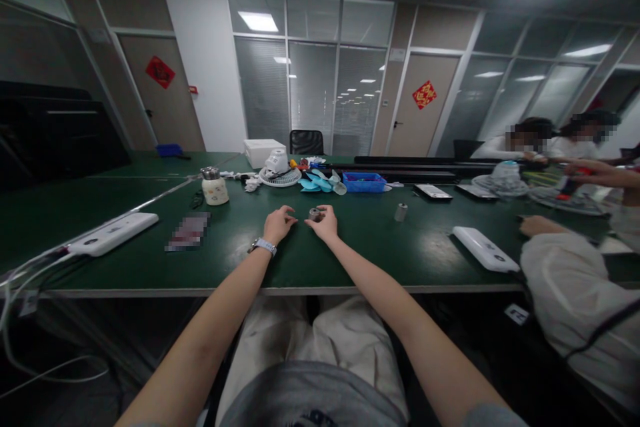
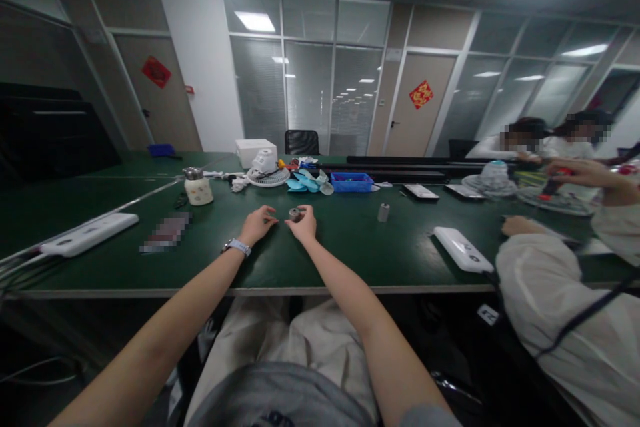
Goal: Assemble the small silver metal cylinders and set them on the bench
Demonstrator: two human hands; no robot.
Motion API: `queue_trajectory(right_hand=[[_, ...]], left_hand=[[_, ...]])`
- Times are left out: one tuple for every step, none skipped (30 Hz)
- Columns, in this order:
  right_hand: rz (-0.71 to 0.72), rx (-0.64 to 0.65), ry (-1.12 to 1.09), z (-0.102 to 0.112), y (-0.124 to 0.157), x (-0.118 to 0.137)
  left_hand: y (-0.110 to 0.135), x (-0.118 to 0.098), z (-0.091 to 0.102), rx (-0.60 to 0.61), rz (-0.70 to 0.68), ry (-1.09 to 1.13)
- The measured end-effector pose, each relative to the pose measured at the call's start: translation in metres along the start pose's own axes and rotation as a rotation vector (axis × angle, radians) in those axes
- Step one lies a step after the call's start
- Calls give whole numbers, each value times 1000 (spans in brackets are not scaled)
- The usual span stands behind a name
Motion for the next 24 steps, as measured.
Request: queue_trajectory(right_hand=[[-64,-31,-81,2,-2,-4],[-134,-62,-181,5,-4,-7],[-211,-88,-300,7,-5,-10],[-291,-100,-434,7,-6,-12],[-371,-92,-576,7,-6,-13],[-451,-61,-713,6,-6,-12],[-524,-21,-834,5,-5,-11],[-585,14,-936,4,-4,-9],[-630,35,-1017,5,-4,-7],[-663,49,-1080,6,-3,-5],[-690,60,-1130,8,-2,-3],[-712,71,-1172,9,-2,-2],[-728,87,-1207,9,-1,-1],[-741,107,-1235,9,0,1],[-750,124,-1256,8,0,2],[-752,134,-1269,8,1,2],[-749,137,-1277,8,1,3],[-742,142,-1281,9,1,3],[-732,148,-1283,9,1,4],[-720,157,-1282,9,1,5],[-704,167,-1278,9,0,6],[-687,178,-1267,10,0,7],[-668,188,-1248,10,-1,8],[-649,196,-1220,11,-1,9]], left_hand=[[0,1,0,-4,21,11],[0,3,1,-24,56,16],[-1,6,3,-51,102,13],[-2,9,5,-76,156,1],[-2,13,7,-96,211,-15],[-3,18,8,-108,261,-30],[-4,22,9,-115,300,-42],[-5,25,10,-119,329,-47],[-5,28,10,-121,349,-48],[-6,30,11,-121,363,-47],[-6,31,11,-117,373,-45],[-6,32,11,-109,384,-44],[-5,32,11,-99,393,-43],[-5,32,11,-89,402,-44],[-4,31,11,-80,413,-48],[-4,30,11,-73,425,-55],[-3,30,11,-68,437,-64],[-3,29,11,-65,446,-72],[-2,29,11,-63,451,-81],[-2,28,12,-63,451,-87],[-2,28,12,-63,446,-92],[-2,27,12,-62,438,-95],[-2,27,12,-61,429,-97],[-2,26,12,-60,422,-99]])
Point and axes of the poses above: each hand's wrist, its own y-axis away from the middle knuckle, its own z-axis out of the back of the hand, x = y × z, the point moved 6 cm from there along -y, towards the middle knuckle, and after that the axes turned 6 degrees about z, right-handed, at the moved point
